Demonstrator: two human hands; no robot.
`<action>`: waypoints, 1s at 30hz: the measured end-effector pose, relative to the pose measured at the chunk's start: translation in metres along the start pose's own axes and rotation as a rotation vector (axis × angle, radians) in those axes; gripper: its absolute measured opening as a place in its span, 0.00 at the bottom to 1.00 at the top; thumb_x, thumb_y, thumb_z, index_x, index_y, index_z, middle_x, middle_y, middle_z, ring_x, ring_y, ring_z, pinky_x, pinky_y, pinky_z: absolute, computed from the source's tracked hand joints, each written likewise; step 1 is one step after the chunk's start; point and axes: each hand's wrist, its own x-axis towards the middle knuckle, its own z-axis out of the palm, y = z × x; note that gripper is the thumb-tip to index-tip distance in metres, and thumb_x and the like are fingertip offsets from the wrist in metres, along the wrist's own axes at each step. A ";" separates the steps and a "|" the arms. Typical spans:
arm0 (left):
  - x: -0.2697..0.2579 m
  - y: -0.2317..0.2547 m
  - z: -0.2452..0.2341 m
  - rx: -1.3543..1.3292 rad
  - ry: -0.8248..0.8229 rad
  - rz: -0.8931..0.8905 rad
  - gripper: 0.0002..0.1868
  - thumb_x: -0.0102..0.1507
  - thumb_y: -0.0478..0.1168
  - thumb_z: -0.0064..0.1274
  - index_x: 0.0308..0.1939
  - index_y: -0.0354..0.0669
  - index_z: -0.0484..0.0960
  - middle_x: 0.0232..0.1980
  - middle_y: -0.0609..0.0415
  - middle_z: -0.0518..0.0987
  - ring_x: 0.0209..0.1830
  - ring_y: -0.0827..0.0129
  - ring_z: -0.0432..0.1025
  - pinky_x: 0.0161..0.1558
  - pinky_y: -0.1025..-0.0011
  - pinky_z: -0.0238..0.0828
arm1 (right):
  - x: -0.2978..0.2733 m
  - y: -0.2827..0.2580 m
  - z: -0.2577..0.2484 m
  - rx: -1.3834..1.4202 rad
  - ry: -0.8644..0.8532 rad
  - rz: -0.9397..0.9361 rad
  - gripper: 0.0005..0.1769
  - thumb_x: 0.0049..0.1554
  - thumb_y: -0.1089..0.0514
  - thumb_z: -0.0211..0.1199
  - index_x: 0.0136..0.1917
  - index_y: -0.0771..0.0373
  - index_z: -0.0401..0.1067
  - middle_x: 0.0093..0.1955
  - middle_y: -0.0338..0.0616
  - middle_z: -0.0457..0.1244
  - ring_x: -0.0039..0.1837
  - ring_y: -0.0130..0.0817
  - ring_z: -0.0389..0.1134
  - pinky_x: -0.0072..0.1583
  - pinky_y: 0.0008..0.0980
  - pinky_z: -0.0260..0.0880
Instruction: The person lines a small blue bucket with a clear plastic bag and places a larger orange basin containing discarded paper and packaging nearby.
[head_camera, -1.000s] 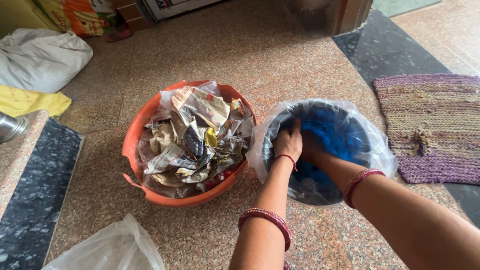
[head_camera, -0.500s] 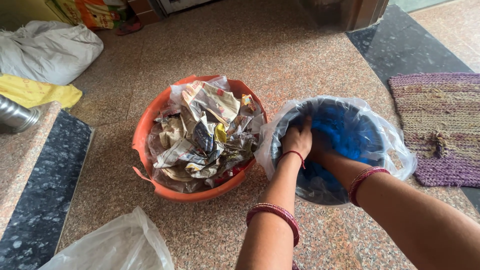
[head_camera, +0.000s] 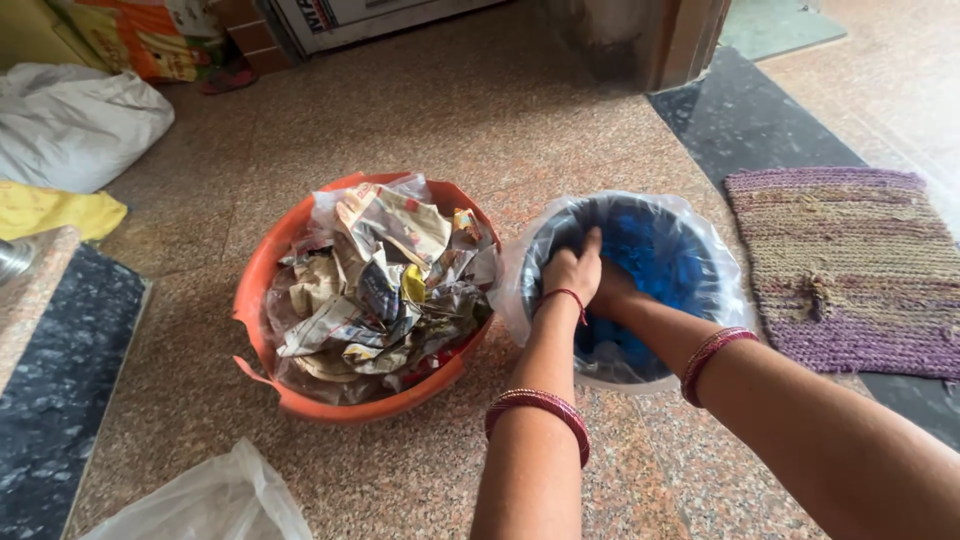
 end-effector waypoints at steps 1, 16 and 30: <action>-0.001 0.001 0.001 -0.003 -0.004 0.005 0.48 0.63 0.74 0.37 0.59 0.30 0.79 0.62 0.25 0.74 0.68 0.38 0.67 0.69 0.55 0.62 | 0.002 0.005 0.001 -0.042 -0.007 0.004 0.20 0.51 0.41 0.66 0.43 0.60 0.77 0.48 0.60 0.71 0.52 0.57 0.73 0.54 0.51 0.72; -0.002 -0.033 0.006 0.048 -0.046 -0.007 0.52 0.63 0.75 0.36 0.61 0.23 0.74 0.63 0.20 0.72 0.68 0.37 0.67 0.69 0.56 0.60 | 0.004 0.023 0.042 -0.325 -0.168 0.084 0.20 0.52 0.40 0.64 0.47 0.57 0.77 0.50 0.55 0.71 0.54 0.52 0.73 0.55 0.47 0.73; -0.016 -0.014 0.006 0.043 -0.123 0.002 0.51 0.64 0.75 0.34 0.62 0.26 0.76 0.65 0.23 0.72 0.70 0.39 0.66 0.71 0.57 0.60 | 0.009 0.061 0.056 -0.497 -0.241 -0.059 0.13 0.57 0.44 0.60 0.47 0.54 0.75 0.48 0.51 0.71 0.54 0.50 0.72 0.56 0.45 0.72</action>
